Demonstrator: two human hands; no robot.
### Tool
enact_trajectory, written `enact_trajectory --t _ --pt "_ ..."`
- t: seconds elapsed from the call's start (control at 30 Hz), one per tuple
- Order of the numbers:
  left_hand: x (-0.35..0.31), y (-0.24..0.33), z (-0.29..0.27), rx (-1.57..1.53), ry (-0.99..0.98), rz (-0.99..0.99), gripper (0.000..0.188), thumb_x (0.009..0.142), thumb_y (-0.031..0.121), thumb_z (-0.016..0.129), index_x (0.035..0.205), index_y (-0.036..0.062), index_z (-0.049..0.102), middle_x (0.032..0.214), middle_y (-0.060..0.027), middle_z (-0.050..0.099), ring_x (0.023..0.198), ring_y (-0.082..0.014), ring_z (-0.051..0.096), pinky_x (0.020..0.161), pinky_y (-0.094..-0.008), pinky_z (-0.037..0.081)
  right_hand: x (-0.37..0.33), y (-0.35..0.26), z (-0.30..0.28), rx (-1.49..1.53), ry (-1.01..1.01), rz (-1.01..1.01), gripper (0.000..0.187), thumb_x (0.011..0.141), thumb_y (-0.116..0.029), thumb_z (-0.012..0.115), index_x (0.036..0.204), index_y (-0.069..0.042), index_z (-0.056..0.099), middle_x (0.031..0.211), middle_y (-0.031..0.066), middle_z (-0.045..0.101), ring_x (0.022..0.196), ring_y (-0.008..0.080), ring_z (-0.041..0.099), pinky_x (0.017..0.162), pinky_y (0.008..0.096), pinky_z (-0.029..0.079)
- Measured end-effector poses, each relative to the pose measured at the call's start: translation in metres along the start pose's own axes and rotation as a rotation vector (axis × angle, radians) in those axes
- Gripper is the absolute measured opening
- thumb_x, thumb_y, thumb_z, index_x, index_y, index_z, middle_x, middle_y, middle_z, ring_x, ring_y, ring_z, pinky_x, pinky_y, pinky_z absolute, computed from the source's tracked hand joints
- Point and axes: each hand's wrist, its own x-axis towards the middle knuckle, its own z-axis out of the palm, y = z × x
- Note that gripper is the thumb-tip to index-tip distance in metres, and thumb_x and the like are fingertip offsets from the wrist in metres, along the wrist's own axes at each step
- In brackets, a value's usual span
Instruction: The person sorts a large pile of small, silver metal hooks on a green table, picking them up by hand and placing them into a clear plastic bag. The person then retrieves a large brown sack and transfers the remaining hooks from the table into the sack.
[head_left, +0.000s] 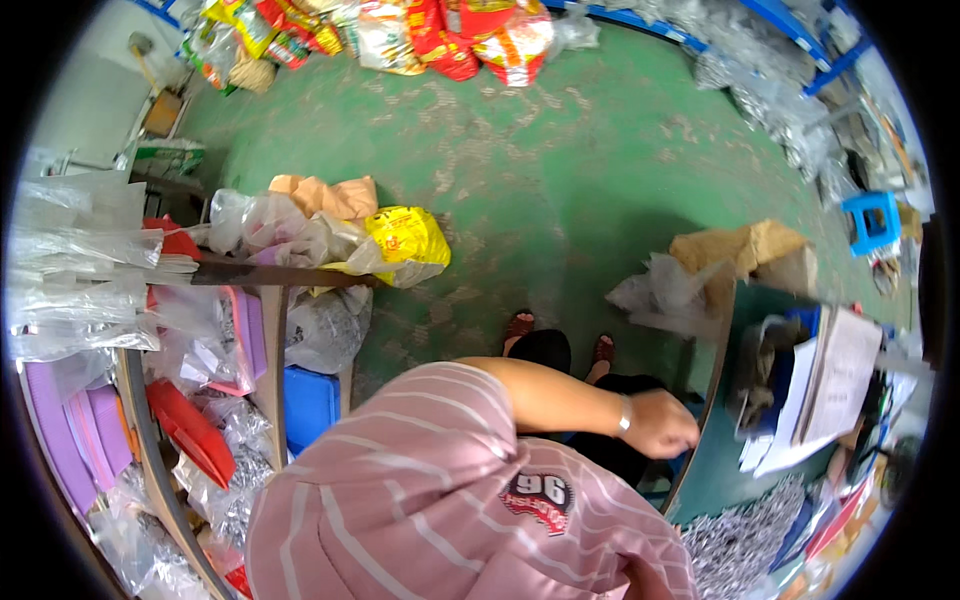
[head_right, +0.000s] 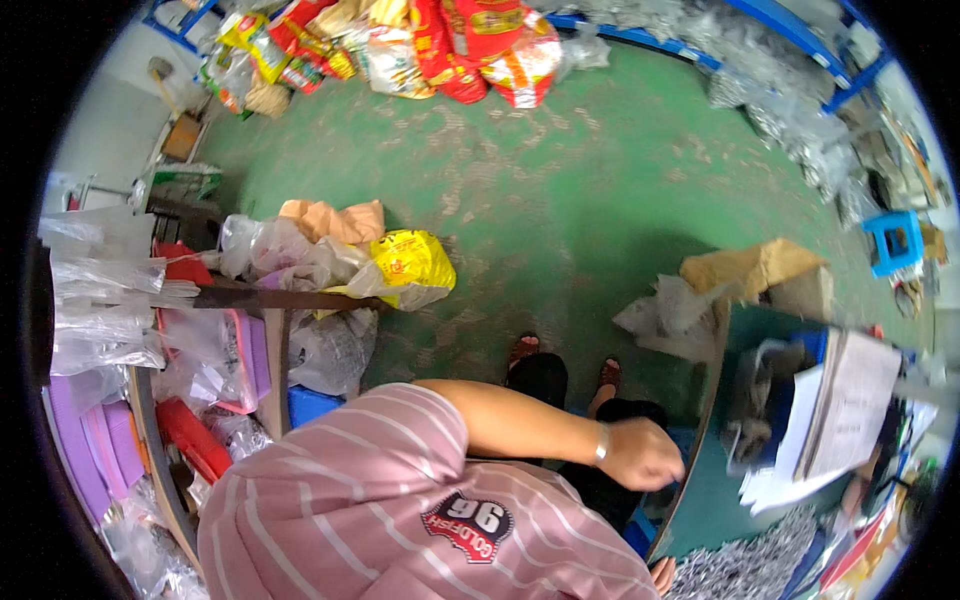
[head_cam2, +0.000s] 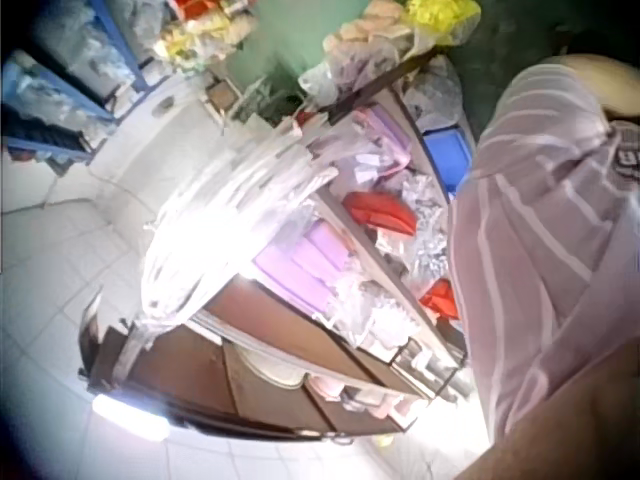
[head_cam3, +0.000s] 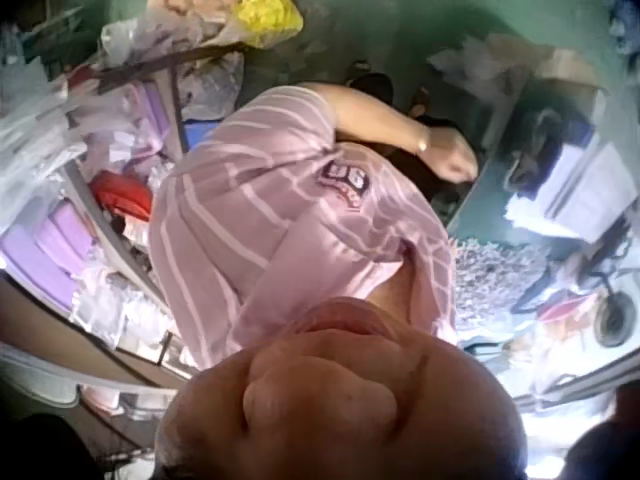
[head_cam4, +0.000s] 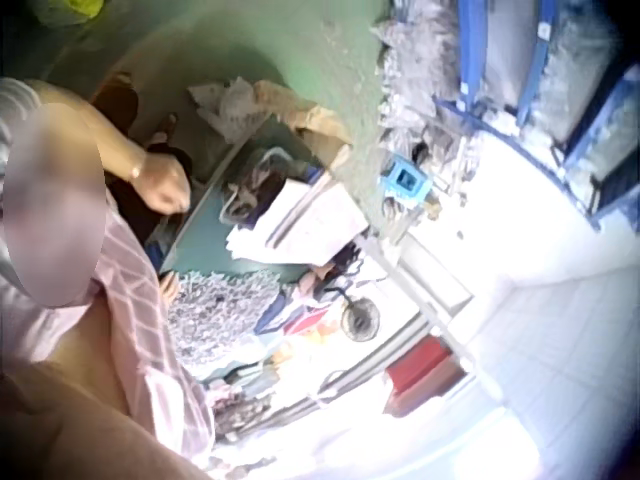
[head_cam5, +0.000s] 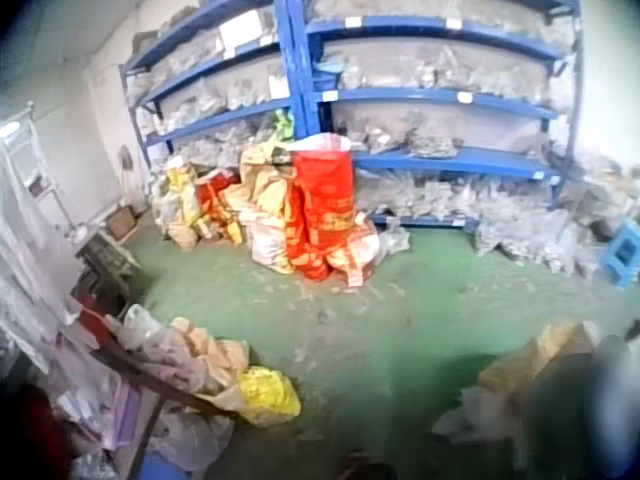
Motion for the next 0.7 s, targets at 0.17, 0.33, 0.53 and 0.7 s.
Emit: enact_trajectory --t 0.17,0.33,0.53,0.7 --pt "-0.132 -0.011 -0.203 0.768 -0.038 -1.263 0.02 0.081 0.016 0.056 0.094 0.0031 0.066 0.095 -0.0207 0.063 0.092 -0.0384 0.06 0.079 -0.0473 0.048 0.077 -0.006 -0.011 -0.015 -0.24 -0.111 0.037 0.077 -0.006 0.063 0.113 -0.001 0.058 0.122 0.0233 0.053 0.113 0.0351 0.054 0.093 0.0438 0.044" --pt "-0.305 0.129 -0.287 0.774 -0.068 -2.116 0.033 0.079 0.018 0.058 0.108 0.0003 0.06 0.1 -0.0255 0.063 0.095 -0.0402 0.062 0.08 -0.0469 0.05 0.159 -0.009 -0.044 -0.09 -0.343 -0.181 0.036 0.076 -0.007 0.063 0.111 -0.001 0.059 0.12 0.0226 0.055 0.111 0.0345 0.055 0.091 0.0436 0.045" --pt "-0.482 0.155 -0.263 0.102 0.896 -2.315 0.027 0.089 0.022 0.051 0.08 0.0019 0.066 0.076 -0.0155 0.066 0.07 -0.0276 0.065 0.062 -0.0413 0.052 0.25 -0.008 -0.074 -0.127 -0.322 -0.13 0.034 0.076 -0.007 0.063 0.109 -0.002 0.061 0.118 0.0218 0.057 0.109 0.0338 0.057 0.089 0.0434 0.046" --pt "-0.424 0.088 -0.267 0.401 0.17 -1.914 0.027 0.09 0.022 0.051 0.076 0.0037 0.065 0.071 -0.0088 0.063 0.06 -0.0196 0.061 0.054 -0.0368 0.052 0.295 0.0 -0.104 -0.191 -0.371 -0.103 0.032 0.076 -0.007 0.063 0.107 -0.003 0.062 0.116 0.0212 0.059 0.108 0.0333 0.058 0.087 0.0432 0.048"
